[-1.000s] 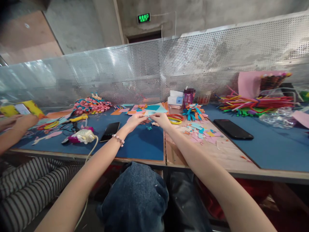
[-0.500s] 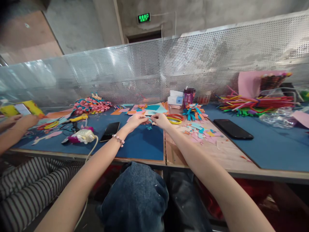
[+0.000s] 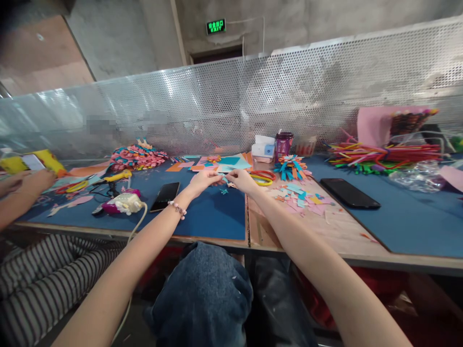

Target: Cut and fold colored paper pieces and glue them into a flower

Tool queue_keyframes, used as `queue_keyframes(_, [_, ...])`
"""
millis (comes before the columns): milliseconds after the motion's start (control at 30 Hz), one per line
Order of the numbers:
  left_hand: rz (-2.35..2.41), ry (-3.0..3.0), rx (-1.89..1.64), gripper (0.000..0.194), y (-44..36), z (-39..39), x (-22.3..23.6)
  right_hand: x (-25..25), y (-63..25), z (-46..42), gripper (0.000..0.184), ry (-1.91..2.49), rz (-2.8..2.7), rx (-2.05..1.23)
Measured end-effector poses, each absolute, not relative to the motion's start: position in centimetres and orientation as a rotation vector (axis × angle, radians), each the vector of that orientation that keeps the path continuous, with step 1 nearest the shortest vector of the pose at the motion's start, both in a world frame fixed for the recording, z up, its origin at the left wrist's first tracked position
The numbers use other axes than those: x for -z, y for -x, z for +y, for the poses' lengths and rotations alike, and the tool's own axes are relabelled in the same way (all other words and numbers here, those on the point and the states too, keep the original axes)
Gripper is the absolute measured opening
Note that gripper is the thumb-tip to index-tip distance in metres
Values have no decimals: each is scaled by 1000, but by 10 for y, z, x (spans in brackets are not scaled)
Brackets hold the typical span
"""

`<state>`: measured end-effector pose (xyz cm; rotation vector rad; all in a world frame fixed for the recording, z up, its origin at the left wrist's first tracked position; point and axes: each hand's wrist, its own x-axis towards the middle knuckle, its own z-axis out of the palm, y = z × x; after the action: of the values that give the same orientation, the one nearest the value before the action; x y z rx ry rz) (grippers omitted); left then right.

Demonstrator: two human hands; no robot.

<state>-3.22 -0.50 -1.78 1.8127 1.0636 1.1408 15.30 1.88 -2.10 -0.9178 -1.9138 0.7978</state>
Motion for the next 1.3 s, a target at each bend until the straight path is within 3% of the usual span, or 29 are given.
queue_keyframes(167, [1077, -1840, -1125, 30, 32, -5, 18, 20, -155, 19, 36, 922, -1938, -759])
queue_keyframes(533, [1008, -1914, -1005, 25, 34, -2, 21, 28, -159, 28, 41, 804, -1798, -1123])
queue_keyframes(1300, [1020, -2029, -995, 17, 34, -4, 18, 24, -163, 20, 36, 850, -1871, -1090])
